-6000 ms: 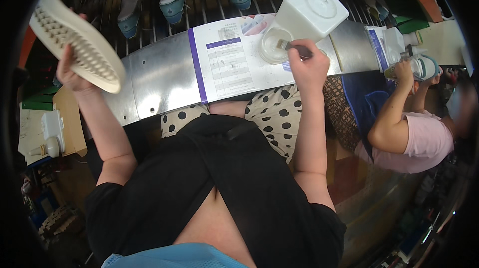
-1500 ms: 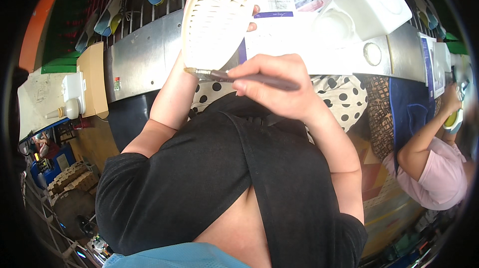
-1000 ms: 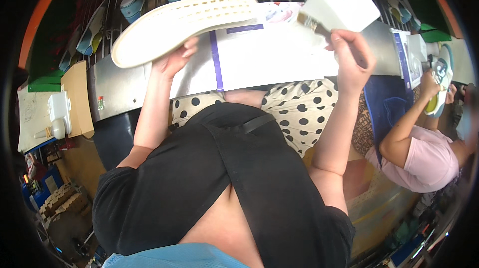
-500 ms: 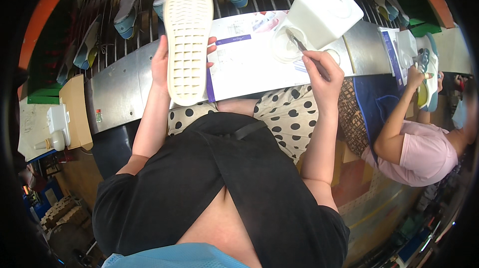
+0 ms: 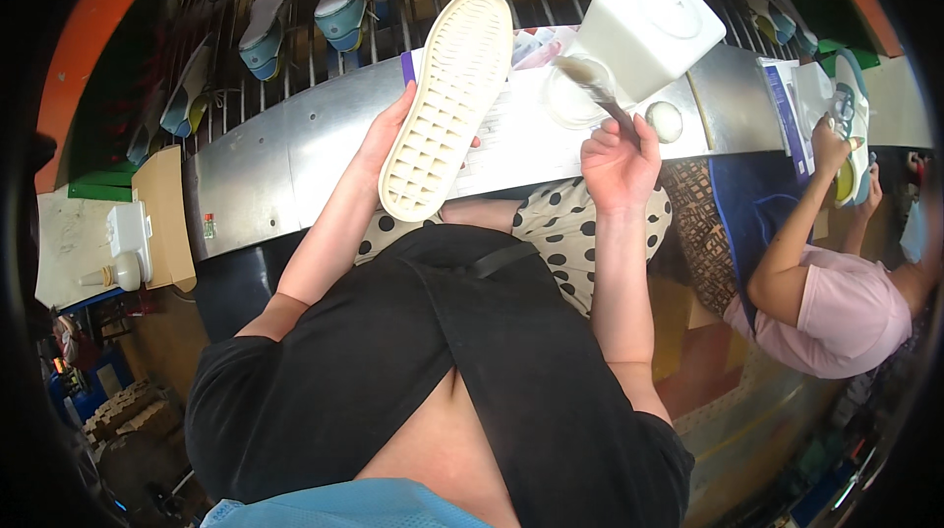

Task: The person repeatedly picks up shoe soles from a nearby rack and applies a liquid to the bottom surface using a brush. They dip the brush into a container between applications and place each treated sole back on the rack.

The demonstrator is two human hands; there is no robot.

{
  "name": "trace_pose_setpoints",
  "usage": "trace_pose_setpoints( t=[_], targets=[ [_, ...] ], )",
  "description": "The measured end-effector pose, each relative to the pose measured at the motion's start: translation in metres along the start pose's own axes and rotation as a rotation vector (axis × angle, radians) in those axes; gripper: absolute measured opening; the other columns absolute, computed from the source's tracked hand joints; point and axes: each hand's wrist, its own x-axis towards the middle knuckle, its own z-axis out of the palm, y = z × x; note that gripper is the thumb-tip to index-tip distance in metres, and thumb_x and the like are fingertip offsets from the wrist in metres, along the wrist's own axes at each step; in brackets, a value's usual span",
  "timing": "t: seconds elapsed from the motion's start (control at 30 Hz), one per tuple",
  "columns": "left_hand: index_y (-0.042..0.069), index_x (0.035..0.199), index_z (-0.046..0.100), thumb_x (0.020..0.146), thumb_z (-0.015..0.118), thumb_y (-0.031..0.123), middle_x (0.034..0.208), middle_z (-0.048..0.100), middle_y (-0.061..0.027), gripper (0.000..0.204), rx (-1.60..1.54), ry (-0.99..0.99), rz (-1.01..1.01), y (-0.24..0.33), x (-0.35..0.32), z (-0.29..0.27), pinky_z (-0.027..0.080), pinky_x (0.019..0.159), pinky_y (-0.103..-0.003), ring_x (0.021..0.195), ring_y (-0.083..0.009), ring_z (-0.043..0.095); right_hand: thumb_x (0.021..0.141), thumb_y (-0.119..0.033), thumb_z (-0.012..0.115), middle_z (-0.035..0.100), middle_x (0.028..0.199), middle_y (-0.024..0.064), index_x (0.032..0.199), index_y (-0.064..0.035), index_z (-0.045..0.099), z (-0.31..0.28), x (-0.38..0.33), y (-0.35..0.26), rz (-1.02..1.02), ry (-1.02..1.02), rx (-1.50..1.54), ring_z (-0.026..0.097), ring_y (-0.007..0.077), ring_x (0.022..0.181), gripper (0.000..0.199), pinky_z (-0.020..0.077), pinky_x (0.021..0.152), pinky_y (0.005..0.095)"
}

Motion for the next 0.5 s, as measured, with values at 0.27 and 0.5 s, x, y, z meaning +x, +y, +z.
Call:
trace_pose_setpoints(
  t=[0.27, 0.5],
  targets=[
    [0.003, 0.150, 0.040, 0.107, 0.028, 0.053, 0.134, 0.060, -0.0232, 0.066, 0.067, -0.086, -0.001, 0.000, -0.005, 0.014, 0.062, 0.086, -0.046, 0.110, -0.0423, 0.067, 0.090, 0.000, 0.066, 0.073, 0.088, 0.0193, 0.098, 0.0035, 0.064, 0.073, -0.010, 0.053, -0.113, -0.332, -1.013, 0.073, 0.0224, 0.076, 0.010, 0.0557, 0.066, 0.0294],
    [0.007, 0.155, 0.034, 0.105, 0.029, 0.057, 0.141, 0.055, -0.0230, 0.070, -0.038, -0.048, -0.089, -0.003, -0.021, 0.023, 0.061, 0.083, -0.056, 0.110, -0.0498, 0.064, 0.092, -0.002, 0.068, 0.073, 0.091, 0.0179, 0.102, 0.0056, 0.065, 0.097, 0.009, 0.061, -0.478, -0.288, -1.090, 0.074, 0.0211, 0.081, 0.013, 0.0578, 0.073, 0.0290]
  ],
)
